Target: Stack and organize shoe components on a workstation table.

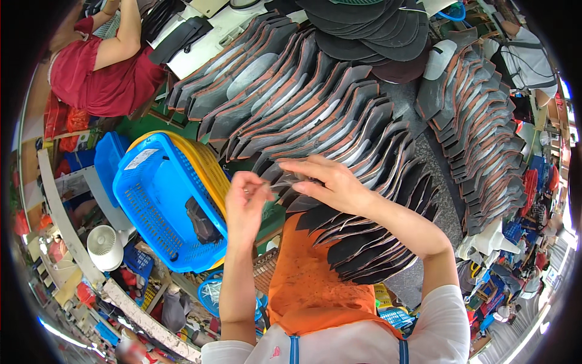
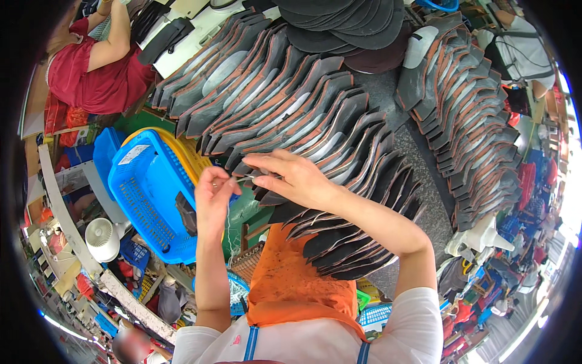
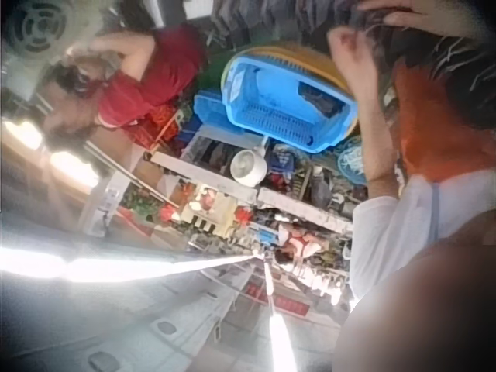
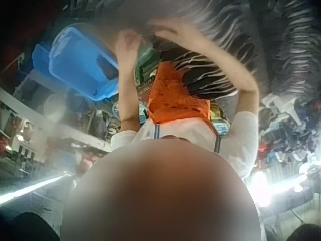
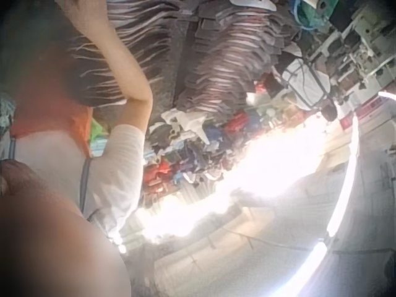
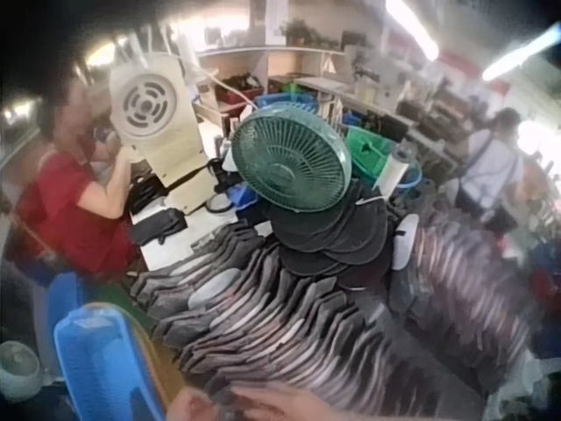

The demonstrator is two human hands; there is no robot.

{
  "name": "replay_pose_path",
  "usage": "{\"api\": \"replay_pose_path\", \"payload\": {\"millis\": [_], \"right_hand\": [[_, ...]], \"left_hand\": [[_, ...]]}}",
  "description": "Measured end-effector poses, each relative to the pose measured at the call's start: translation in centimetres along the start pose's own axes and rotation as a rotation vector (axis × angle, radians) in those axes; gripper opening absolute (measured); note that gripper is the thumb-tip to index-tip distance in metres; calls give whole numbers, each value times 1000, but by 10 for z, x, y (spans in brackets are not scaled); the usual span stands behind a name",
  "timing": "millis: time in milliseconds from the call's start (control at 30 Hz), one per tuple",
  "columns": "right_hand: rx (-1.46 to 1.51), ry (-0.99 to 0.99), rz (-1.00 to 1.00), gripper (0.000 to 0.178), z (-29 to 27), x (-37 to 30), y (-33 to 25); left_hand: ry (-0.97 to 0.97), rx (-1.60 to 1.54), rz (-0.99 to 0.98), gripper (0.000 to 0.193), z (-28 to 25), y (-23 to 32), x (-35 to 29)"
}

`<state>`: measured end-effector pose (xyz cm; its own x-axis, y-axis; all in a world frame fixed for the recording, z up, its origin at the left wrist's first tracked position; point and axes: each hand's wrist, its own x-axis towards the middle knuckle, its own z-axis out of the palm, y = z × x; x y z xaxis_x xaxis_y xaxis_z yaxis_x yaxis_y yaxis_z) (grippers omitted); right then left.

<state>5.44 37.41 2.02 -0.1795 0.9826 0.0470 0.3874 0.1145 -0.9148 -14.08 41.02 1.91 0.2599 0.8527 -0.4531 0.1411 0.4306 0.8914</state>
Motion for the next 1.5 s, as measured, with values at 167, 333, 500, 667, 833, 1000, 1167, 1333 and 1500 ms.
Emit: {"api": "replay_pose_path", "payload": {"millis": [167,333,500,667,833,1000,1167,1333,1500], "right_hand": [[366,-111,588,12,-32,-10,2],[-173,146,326,9,-85,-19,42],[-779,183,200,20,-98,-5,56],[-904,396,178,39,-102,20,40],[-736,-66,-207,37,-5,15,15],[-145,-38,-110,39,-7,27,23],[261,-166,437,23,-23,25,5],[-217,57,366,16,-85,24,50],[-740,77,241,18,-91,32,47]], "left_hand": [[-203,-86,16,14,48,11,4],[-172,115,-7,16,56,7,21],[78,807,289,15,52,-15,41],[188,869,129,36,22,-4,46],[-10,43,-26,18,0,-9,40],[19,-77,22,12,-17,1,28],[-177,-217,42,12,38,20,24],[-138,219,-20,12,36,1,56],[147,849,229,23,55,-6,61]]}}
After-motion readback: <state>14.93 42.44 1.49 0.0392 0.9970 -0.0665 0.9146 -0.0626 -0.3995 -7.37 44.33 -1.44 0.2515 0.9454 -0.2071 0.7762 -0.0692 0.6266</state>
